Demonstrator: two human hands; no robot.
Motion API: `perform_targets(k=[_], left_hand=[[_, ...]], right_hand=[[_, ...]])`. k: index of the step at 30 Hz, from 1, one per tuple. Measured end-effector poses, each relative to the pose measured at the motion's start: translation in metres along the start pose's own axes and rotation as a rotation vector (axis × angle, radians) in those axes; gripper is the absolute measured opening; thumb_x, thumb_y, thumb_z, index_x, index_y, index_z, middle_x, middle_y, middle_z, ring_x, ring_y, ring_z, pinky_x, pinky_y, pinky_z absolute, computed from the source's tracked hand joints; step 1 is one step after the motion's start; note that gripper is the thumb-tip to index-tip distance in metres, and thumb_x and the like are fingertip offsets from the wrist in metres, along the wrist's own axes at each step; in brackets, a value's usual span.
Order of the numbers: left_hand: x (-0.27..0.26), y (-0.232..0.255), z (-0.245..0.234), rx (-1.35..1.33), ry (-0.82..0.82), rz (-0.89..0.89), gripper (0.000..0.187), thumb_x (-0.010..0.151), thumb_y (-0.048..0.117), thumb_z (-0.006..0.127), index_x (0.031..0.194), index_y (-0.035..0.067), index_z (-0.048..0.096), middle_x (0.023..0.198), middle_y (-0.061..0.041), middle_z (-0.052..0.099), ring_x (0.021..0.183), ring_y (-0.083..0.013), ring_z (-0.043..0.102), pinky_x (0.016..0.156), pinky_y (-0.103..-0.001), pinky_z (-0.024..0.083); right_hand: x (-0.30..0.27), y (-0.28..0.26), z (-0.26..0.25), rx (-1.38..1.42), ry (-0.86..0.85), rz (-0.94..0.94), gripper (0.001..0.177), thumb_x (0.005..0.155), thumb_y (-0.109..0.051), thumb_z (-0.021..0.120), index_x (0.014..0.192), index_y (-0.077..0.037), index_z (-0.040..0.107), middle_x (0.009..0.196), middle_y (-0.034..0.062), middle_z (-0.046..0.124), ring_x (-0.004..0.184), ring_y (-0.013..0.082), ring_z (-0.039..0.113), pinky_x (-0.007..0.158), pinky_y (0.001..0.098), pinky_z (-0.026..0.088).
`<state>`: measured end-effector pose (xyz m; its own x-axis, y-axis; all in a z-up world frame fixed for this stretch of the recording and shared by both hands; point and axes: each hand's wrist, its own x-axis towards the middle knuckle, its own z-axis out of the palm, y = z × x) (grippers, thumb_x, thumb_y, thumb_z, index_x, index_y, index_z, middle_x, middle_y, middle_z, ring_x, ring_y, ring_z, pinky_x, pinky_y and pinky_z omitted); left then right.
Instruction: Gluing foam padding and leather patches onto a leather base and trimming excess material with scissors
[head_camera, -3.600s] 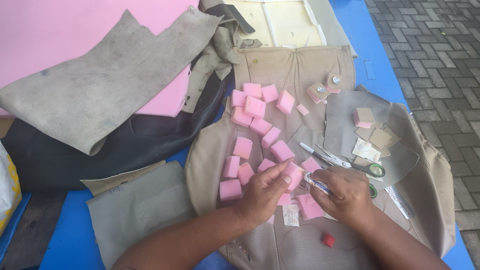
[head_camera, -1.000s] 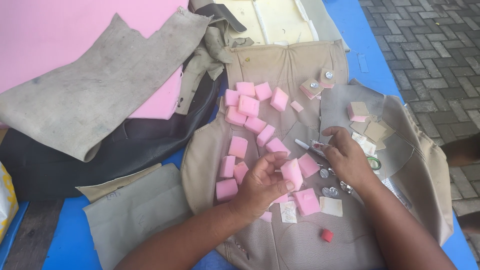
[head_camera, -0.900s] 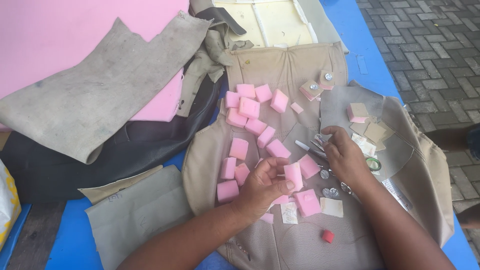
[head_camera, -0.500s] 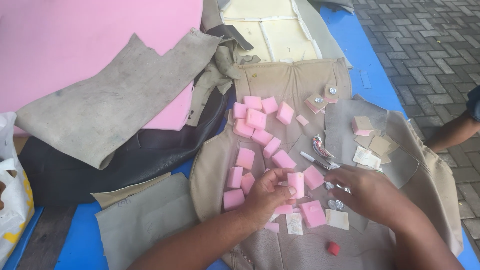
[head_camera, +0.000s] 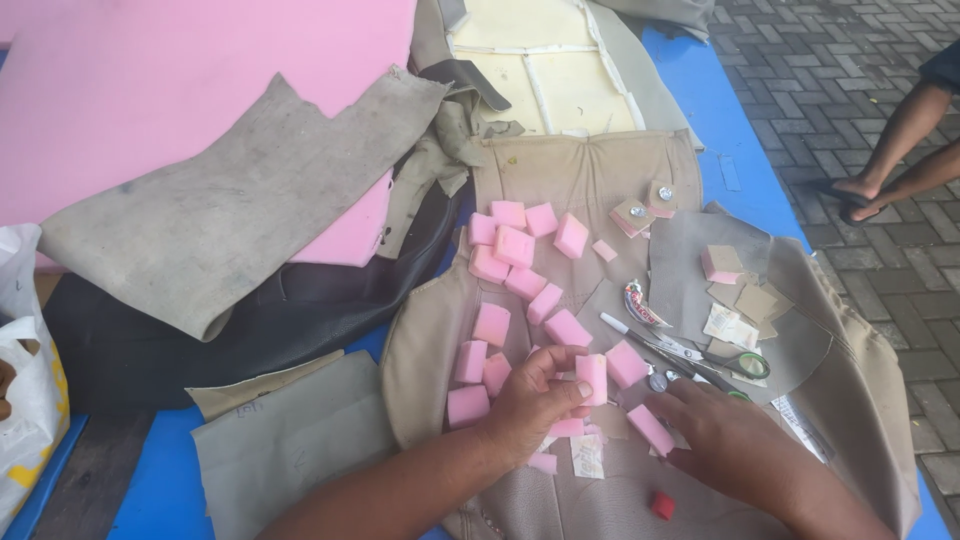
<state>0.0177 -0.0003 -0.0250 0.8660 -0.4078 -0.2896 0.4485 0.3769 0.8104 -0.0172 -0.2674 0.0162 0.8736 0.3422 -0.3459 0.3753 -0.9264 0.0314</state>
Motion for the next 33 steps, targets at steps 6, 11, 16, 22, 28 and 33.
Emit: perform_targets(k=[6, 11, 16, 22, 28, 33], left_hand=[[0.003, 0.005, 0.004, -0.094, 0.055, -0.078, 0.043, 0.083, 0.013, 0.075, 0.125, 0.013, 0.068, 0.113, -0.007, 0.071, 0.096, -0.0201, 0.071, 0.078, -0.032, 0.063], [0.003, 0.007, 0.003, -0.099, 0.035, -0.097, 0.043, 0.082, 0.014, 0.075, 0.125, 0.016, 0.067, 0.12, -0.005, 0.071, 0.102, -0.0203, 0.071, 0.082, -0.034, 0.062], [0.002, 0.004, 0.0, -0.066, 0.042, -0.081, 0.038, 0.085, 0.013, 0.074, 0.122, 0.015, 0.067, 0.119, -0.003, 0.072, 0.103, -0.016, 0.069, 0.082, -0.032, 0.062], [-0.001, 0.001, 0.001, -0.056, -0.025, -0.019, 0.046, 0.082, 0.014, 0.075, 0.127, 0.012, 0.065, 0.116, -0.007, 0.067, 0.099, -0.0188, 0.069, 0.08, -0.034, 0.064], [-0.007, 0.014, 0.002, 0.021, -0.013, -0.007, 0.042, 0.084, 0.015, 0.074, 0.126, 0.015, 0.065, 0.12, -0.006, 0.068, 0.099, -0.0142, 0.068, 0.08, -0.031, 0.062], [-0.006, 0.01, 0.001, 0.005, 0.012, -0.01, 0.044, 0.083, 0.015, 0.075, 0.126, 0.015, 0.066, 0.116, -0.007, 0.067, 0.098, -0.0139, 0.068, 0.081, -0.032, 0.063]], right_hand=[[0.005, 0.008, 0.003, 0.114, 0.064, -0.09, 0.036, 0.073, -0.029, 0.082, 0.101, -0.035, 0.061, 0.097, -0.0087, 0.057, 0.089, 0.0164, 0.064, 0.066, 0.04, 0.055], [0.01, 0.012, -0.006, 0.192, 0.029, -0.1, 0.032, 0.079, -0.024, 0.073, 0.107, -0.034, 0.063, 0.093, -0.0098, 0.065, 0.085, 0.0172, 0.068, 0.068, 0.0397, 0.055], [0.004, 0.006, -0.027, 0.391, -0.019, -0.126, 0.017, 0.08, -0.024, 0.078, 0.092, -0.033, 0.069, 0.1, -0.0157, 0.072, 0.087, 0.0083, 0.073, 0.078, 0.0256, 0.057], [-0.036, 0.014, -0.043, 0.358, 0.325, -0.057, 0.009, 0.086, -0.026, 0.074, 0.095, -0.027, 0.073, 0.081, -0.0108, 0.068, 0.068, 0.014, 0.066, 0.056, 0.033, 0.052], [-0.039, -0.01, 0.005, 0.239, 0.121, -0.053, 0.045, 0.078, -0.045, 0.084, 0.116, -0.031, 0.063, 0.104, -0.007, 0.064, 0.085, 0.0229, 0.071, 0.064, 0.0429, 0.059], [-0.036, -0.003, 0.022, 0.149, 0.175, -0.051, 0.016, 0.088, -0.038, 0.068, 0.103, -0.032, 0.063, 0.098, -0.0062, 0.061, 0.079, 0.0233, 0.069, 0.058, 0.0448, 0.057]])
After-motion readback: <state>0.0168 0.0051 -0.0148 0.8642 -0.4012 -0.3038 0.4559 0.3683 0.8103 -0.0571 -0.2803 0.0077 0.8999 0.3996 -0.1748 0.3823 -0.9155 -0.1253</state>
